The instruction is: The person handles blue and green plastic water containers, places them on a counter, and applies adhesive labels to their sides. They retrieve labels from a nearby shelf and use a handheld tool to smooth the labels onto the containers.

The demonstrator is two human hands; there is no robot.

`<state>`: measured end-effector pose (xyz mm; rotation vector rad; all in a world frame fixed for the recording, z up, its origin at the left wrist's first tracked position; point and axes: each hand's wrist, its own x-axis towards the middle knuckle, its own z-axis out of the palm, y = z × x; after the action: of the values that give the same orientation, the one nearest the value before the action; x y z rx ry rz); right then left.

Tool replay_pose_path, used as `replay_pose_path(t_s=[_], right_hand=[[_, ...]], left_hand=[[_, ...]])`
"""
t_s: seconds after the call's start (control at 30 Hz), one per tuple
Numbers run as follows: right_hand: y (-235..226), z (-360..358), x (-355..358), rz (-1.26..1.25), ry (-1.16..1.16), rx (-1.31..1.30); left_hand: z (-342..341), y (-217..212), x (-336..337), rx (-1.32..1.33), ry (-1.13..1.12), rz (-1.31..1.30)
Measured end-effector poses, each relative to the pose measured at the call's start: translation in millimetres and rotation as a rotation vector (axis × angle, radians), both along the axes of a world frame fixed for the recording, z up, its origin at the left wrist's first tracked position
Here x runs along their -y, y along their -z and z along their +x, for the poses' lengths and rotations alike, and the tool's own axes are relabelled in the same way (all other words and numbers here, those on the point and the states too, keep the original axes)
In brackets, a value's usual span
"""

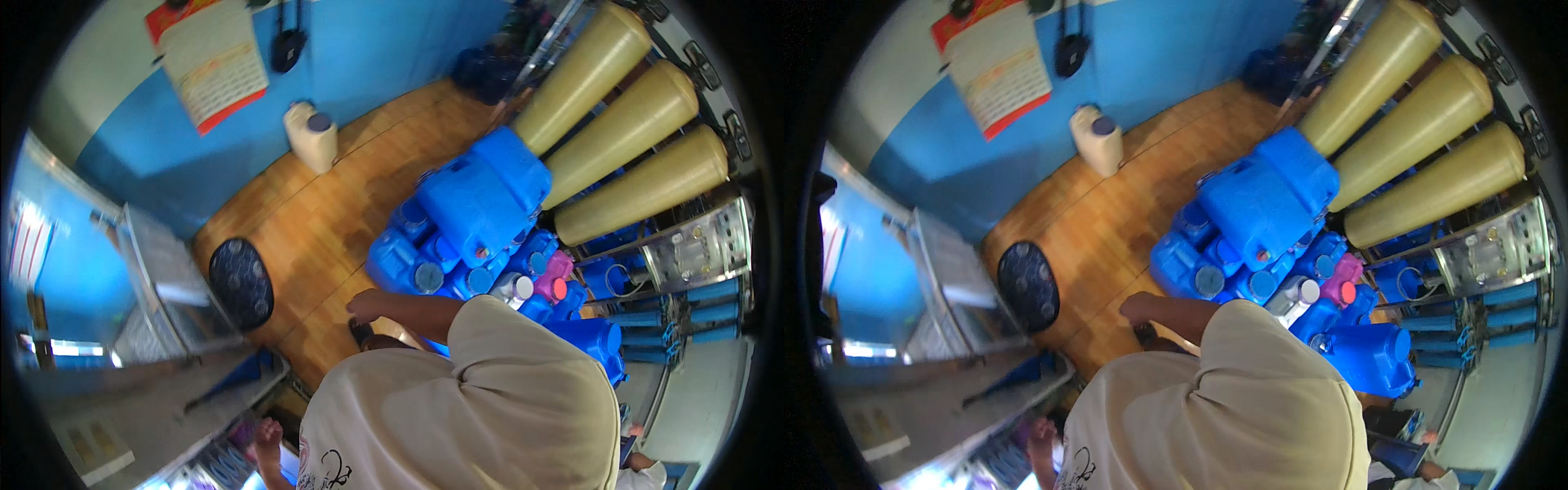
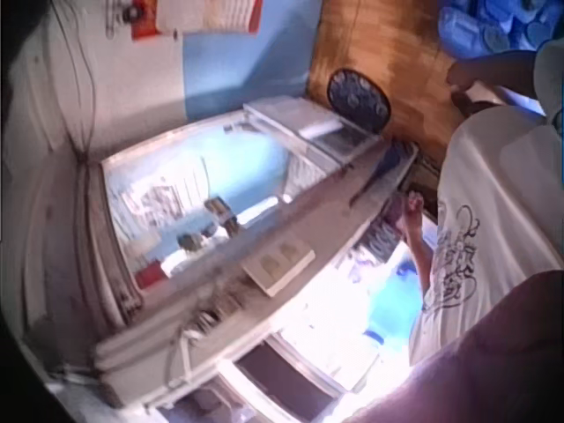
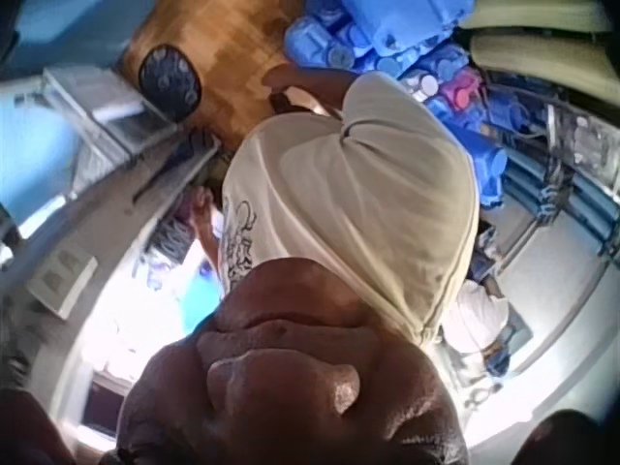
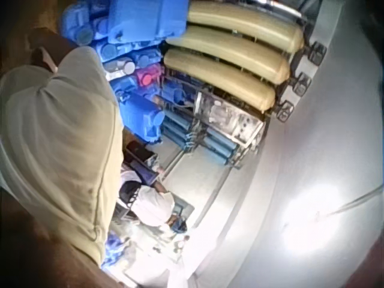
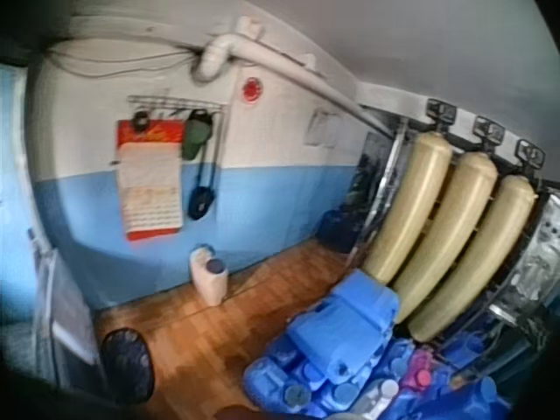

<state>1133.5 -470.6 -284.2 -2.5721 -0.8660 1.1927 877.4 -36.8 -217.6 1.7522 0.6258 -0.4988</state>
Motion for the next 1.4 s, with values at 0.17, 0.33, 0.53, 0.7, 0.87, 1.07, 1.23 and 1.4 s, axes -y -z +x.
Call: replay_pose_path(t_s=[0.17, 0.33, 0.53, 0.7, 0.87, 1.07, 1.23, 1.4], right_hand=[[-42, 96, 146, -0.076, 0.393, 0.093], [-29, 156, 266, -0.02, 0.873, 0.283], [20, 162, 351, -0.204, 1.151, 0.134], [50, 94, 355, -0.255, 1.304, -0.096], [50, 101, 341, -0.151, 1.358, -0.224], [8, 223, 388, -0.005, 1.501, -0.505], [27, 300, 520, 0.023, 1.513, -0.258], [-27, 465, 666, 0.097, 1.475, 0.409]], left_hand=[[90, 55, 26, 0.02, 0.441, 0.257], [239, 131, 6, -0.115, 0.665, 0.302], [521, 170, -17, 0.079, 1.036, 0.451], [767, 84, 148, 0.214, 1.286, 0.721], [912, 51, 294, 0.351, 0.959, 0.331], [1052, 191, 392, 0.371, 1.173, 0.162], [1064, 218, 491, -0.144, 1.464, 0.413], [1121, 188, 555, -0.292, 1.53, 0.409]])
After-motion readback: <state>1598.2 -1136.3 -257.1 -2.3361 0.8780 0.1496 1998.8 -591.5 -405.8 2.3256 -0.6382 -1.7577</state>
